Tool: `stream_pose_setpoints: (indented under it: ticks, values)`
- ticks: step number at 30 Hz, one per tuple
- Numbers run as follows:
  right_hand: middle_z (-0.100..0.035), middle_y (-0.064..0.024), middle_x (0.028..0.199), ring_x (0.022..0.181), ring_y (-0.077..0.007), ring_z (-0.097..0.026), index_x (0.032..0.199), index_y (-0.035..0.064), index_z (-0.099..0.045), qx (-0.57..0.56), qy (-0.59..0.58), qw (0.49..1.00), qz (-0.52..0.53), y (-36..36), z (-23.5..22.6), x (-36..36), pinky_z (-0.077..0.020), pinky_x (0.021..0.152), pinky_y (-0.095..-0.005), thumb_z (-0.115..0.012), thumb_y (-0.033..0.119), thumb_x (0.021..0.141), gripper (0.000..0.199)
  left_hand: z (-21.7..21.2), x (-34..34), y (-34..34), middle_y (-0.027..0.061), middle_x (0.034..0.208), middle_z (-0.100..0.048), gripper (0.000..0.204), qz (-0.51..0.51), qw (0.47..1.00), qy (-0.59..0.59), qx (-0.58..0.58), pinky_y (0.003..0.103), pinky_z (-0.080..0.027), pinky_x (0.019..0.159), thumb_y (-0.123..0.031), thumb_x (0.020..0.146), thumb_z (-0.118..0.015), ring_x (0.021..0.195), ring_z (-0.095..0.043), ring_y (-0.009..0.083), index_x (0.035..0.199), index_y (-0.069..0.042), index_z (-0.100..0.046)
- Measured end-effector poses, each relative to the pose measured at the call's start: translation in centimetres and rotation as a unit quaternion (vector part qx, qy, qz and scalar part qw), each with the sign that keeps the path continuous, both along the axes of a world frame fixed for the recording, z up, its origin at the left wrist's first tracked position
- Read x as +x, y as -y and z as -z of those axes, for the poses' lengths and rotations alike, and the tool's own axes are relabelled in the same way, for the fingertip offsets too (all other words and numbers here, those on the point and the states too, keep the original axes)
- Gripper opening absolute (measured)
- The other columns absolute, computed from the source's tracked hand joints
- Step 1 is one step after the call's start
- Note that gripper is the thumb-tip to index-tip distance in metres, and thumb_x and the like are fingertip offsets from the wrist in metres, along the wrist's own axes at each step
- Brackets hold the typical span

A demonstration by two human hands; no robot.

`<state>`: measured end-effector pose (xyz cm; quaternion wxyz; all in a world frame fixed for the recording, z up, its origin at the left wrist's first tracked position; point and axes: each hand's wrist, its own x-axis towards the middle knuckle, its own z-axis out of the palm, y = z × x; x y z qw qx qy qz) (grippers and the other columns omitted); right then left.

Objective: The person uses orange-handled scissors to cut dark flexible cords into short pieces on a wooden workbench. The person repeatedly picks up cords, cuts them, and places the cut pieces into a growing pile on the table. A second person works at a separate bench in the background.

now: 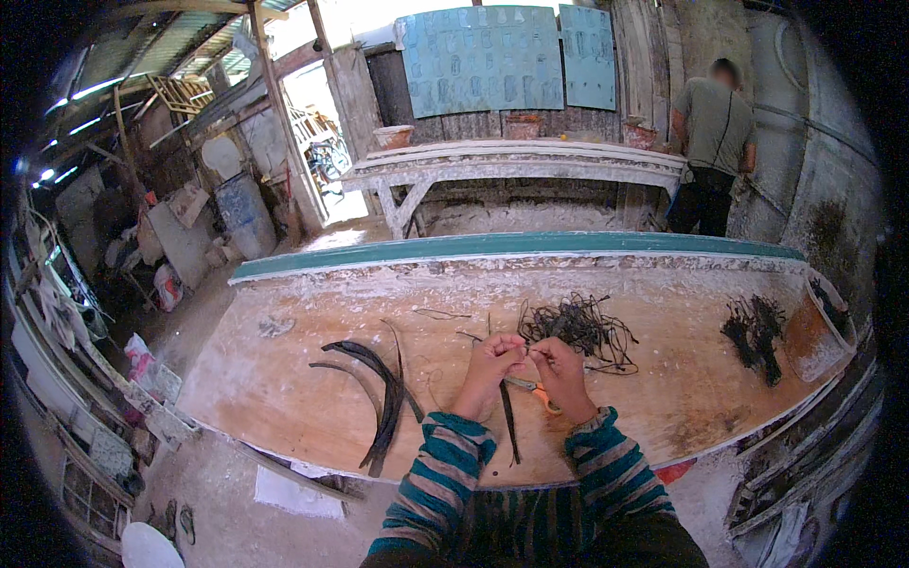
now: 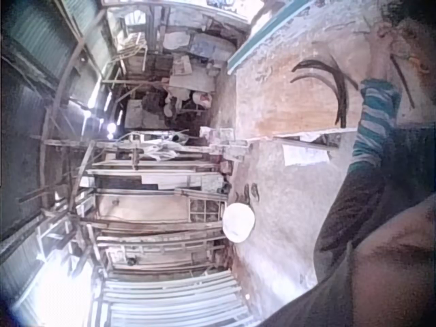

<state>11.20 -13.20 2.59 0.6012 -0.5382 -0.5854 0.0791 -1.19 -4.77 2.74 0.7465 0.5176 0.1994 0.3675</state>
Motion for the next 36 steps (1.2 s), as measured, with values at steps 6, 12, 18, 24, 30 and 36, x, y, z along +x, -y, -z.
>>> stream_pose_setpoints:
  ticks: [6, 12, 18, 24, 30, 36]
  values:
    - [-0.057, -0.0069, 0.075, 0.067, -0.0153, -0.055, 0.087, 0.0025, -0.056, 0.038, 0.015, 0.999, 0.013, -0.4, 0.4, 0.1, -0.0448, 0.061, -0.0286, -0.057, 0.004, 0.082, 0.006, 0.6, 0.7, 0.5, 0.0029, 0.080, -0.060, 0.012, -0.064, 0.991, -0.008, 0.116, 0.022, -0.047, 0.065, -0.001, 0.081, -0.056, 0.074, -0.057, 0.0105, 0.093, -0.003, -0.057]
    - [-0.053, 0.0001, 0.073, 0.064, -0.0077, -0.047, 0.085, 0.0060, -0.054, -0.033, -0.271, 0.956, -0.105, -1.0, 1.4, 0.3, -0.0415, 0.058, -0.0232, -0.053, 0.013, 0.088, 0.007, 0.7, 1.1, 1.1, 0.0036, 0.084, -0.058, 0.009, -0.122, 0.948, -0.021, 0.293, 0.025, -0.046, 0.073, 0.002, 0.080, -0.057, 0.080, -0.057, 0.0138, 0.088, -0.002, -0.058]
    - [-0.052, 0.0010, 0.074, 0.066, -0.0072, -0.046, 0.087, 0.0059, -0.053, -0.098, -0.441, 0.872, -0.192, -0.6, 0.7, 1.0, -0.0413, 0.059, -0.0210, -0.052, 0.011, 0.089, 0.006, 0.5, 0.9, 1.6, 0.0058, 0.092, -0.056, 0.009, -0.154, 0.911, -0.045, 0.379, 0.028, -0.045, 0.079, -0.002, 0.079, -0.061, 0.087, -0.055, 0.0143, 0.087, -0.001, -0.057]
    - [-0.056, -0.0010, 0.077, 0.066, -0.0068, -0.050, 0.085, 0.0028, -0.057, -0.080, -0.374, 0.914, -0.132, -0.5, 0.4, 0.8, -0.0435, 0.062, -0.0217, -0.053, 0.008, 0.088, 0.007, 0.7, 1.0, 1.3, 0.0039, 0.090, -0.055, 0.016, -0.143, 0.921, -0.046, 0.360, 0.028, -0.044, 0.080, -0.003, 0.080, -0.062, 0.087, -0.054, 0.0136, 0.094, -0.004, -0.053]
    - [-0.062, -0.0026, 0.080, 0.072, -0.0082, -0.053, 0.089, -0.0003, -0.064, -0.043, -0.167, 0.985, -0.021, -0.2, 0.4, 0.4, -0.0440, 0.064, -0.0239, -0.061, 0.011, 0.083, 0.013, 1.6, 1.4, 0.7, 0.0025, 0.090, -0.055, 0.025, -0.126, 0.959, 0.000, 0.253, 0.025, -0.044, 0.078, -0.001, 0.080, -0.061, 0.086, -0.053, 0.0107, 0.101, -0.006, -0.048]
    - [-0.060, -0.0001, 0.078, 0.071, -0.0049, -0.053, 0.091, -0.0013, -0.063, -0.071, -0.143, 0.986, -0.036, 0.6, -1.3, 0.5, -0.0432, 0.063, -0.0201, -0.062, 0.009, 0.083, 0.013, 1.1, 1.3, 0.8, 0.0026, 0.087, -0.056, 0.035, -0.109, 0.969, 0.041, 0.218, 0.024, -0.045, 0.075, 0.001, 0.078, -0.063, 0.082, -0.054, 0.0102, 0.109, -0.004, -0.047]
